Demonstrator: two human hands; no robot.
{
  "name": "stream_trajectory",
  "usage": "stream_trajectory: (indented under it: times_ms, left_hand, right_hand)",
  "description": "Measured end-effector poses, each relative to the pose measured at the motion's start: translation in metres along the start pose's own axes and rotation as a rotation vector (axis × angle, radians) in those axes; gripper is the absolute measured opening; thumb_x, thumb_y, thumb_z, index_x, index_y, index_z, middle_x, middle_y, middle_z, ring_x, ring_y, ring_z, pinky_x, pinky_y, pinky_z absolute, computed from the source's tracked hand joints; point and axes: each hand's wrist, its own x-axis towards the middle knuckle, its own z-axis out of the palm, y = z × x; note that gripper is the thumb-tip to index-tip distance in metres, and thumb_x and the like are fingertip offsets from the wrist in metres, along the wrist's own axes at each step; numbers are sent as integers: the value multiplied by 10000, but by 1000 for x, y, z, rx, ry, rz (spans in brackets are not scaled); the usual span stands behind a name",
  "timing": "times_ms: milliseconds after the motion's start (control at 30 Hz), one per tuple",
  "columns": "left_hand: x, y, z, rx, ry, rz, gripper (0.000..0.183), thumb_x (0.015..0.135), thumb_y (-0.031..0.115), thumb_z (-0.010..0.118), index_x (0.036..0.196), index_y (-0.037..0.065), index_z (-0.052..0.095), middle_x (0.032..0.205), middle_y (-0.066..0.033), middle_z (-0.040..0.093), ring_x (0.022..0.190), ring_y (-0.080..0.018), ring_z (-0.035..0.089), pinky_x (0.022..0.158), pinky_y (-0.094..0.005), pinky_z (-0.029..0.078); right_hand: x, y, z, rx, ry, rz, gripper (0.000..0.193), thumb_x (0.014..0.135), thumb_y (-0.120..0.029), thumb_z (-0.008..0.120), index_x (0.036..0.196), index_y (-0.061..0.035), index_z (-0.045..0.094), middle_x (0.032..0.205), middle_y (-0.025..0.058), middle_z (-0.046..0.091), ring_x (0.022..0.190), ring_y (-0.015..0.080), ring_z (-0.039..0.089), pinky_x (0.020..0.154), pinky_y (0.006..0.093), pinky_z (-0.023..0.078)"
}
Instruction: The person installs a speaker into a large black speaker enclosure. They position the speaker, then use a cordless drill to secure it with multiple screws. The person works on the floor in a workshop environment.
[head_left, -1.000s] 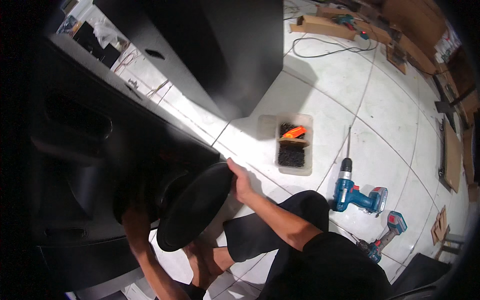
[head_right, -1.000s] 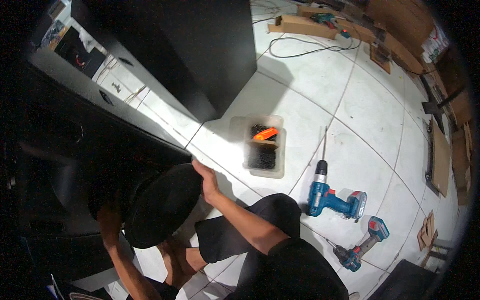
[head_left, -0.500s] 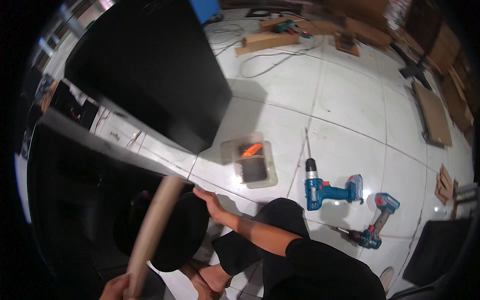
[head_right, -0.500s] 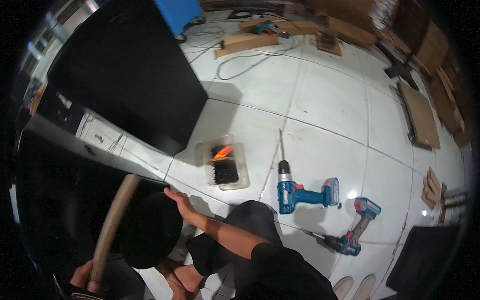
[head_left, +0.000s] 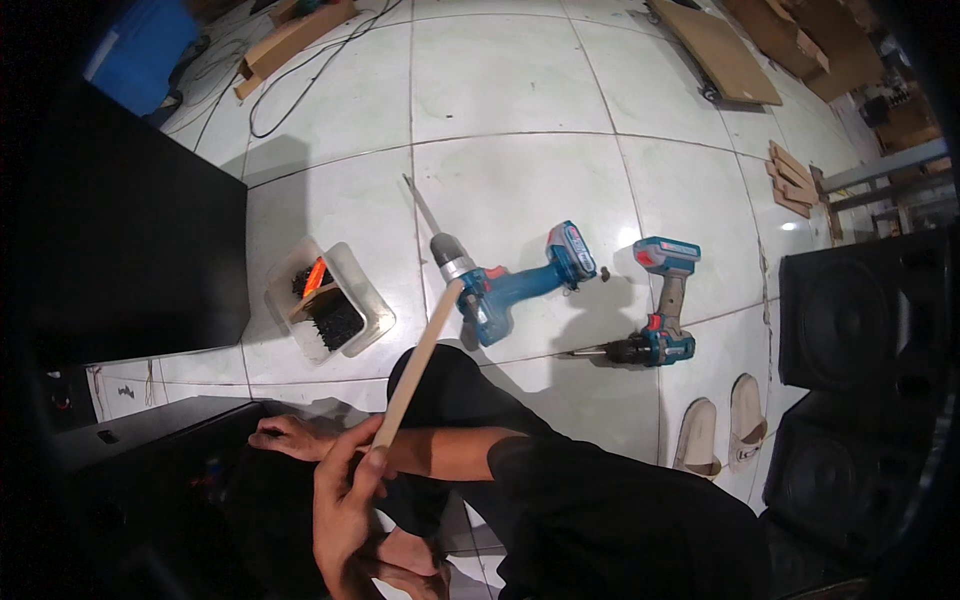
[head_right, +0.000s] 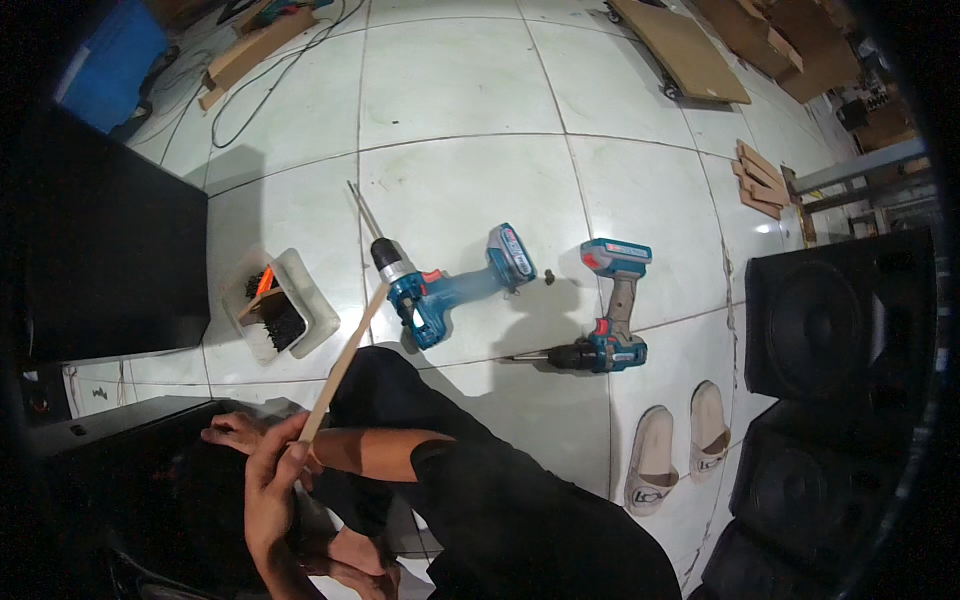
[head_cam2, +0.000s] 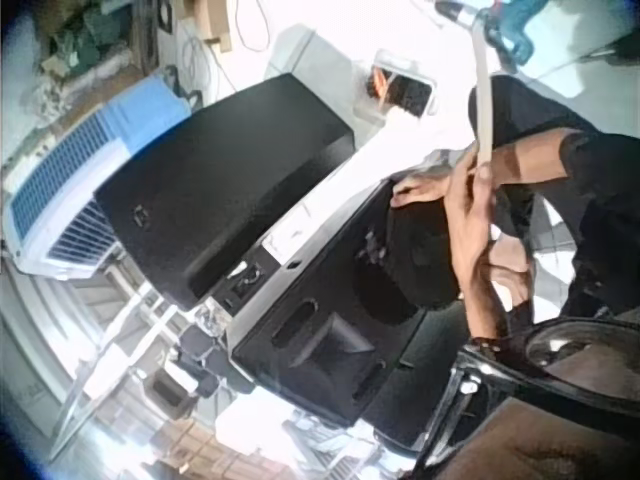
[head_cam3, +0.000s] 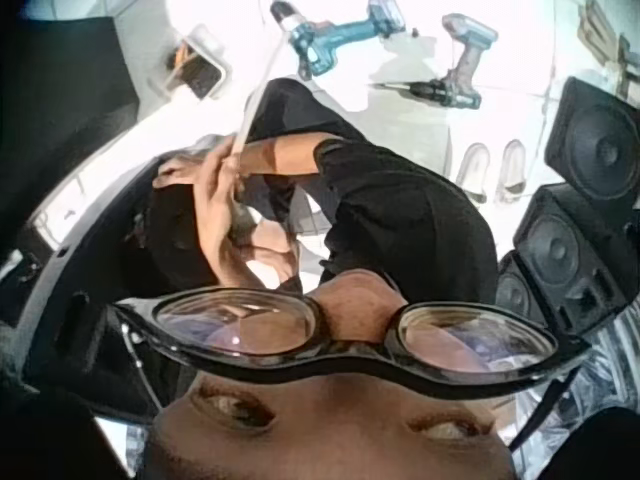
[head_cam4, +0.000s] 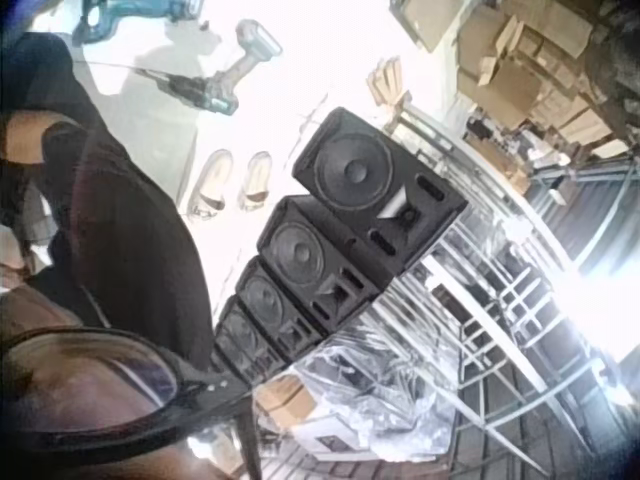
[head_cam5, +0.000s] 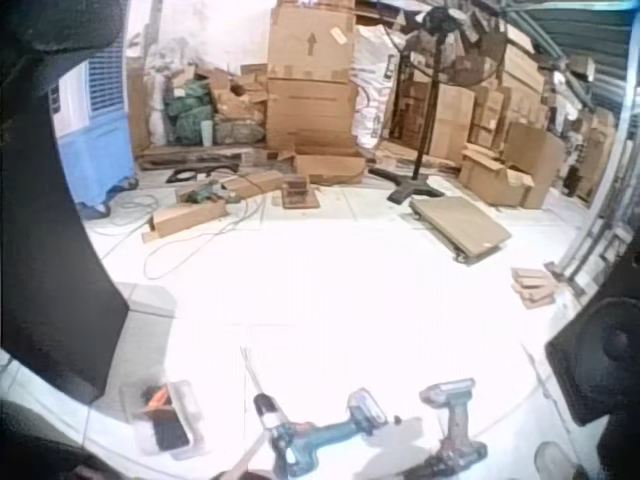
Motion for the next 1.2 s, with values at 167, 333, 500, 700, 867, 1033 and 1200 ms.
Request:
stream_trajectory:
  times_ms: [167,333,500,700,867,1033,1200]
  left_hand:
    - [55,35,66,611,-132,527,364,918,219,595,1177,-38,599,899,-162,616,772,-241,616,667,-334,492]
    - [83,104,224,419,-304,1123,576,893,287,660,1341,-16,460,1219,-369,519,971,-457,637,793,-438,541]
    - [53,144,215,213,-350,1179,624,884,283,666,1255,-174,458,1342,-434,363,1215,-550,461,1024,-520,420]
    - [27,60,116,387,-373,517,466,793,201,764,1181,-18,631,1303,-218,570,1115,-338,630,891,-396,533]
    - [-15,-1,53,480,-25,395,382,815,170,731,1129,-32,653,1136,-203,662,1055,-316,648,888,-372,501]
    - [-67,-24,-14,519,707,304,226,878,69,642,1066,-56,659,985,-169,684,905,-224,660,805,-309,510]
    - [-119,-83,-75,516,1783,329,172,880,17,663,1051,3,682,1049,-109,678,976,-190,636,881,-295,487]
  right_hand:
    - [-10,-8,-3,56,87,-37,639,915,-626,506,915,3,620,825,142,606,816,230,566,730,389,435]
    - [-6,-6,2,17,38,-71,625,930,-612,494,948,1,614,788,134,587,791,202,555,722,372,433]
    - [-11,-16,0,18,-57,-9,678,910,-648,487,969,14,621,822,162,597,841,237,580,758,389,443]
    - [-21,-13,-9,29,-42,4,682,908,-648,489,970,18,626,840,165,608,859,242,588,772,396,447]
    - [-24,-7,-9,2,-61,26,678,909,-642,491,968,18,630,851,164,615,866,242,591,779,399,449]
    - [-14,2,-3,29,12,29,480,913,-487,605,960,-13,667,915,121,658,902,207,608,806,357,475]
    - [-9,38,-1,-37,2,-307,334,974,-272,501,1042,12,662,1042,163,655,999,268,609,886,381,474]
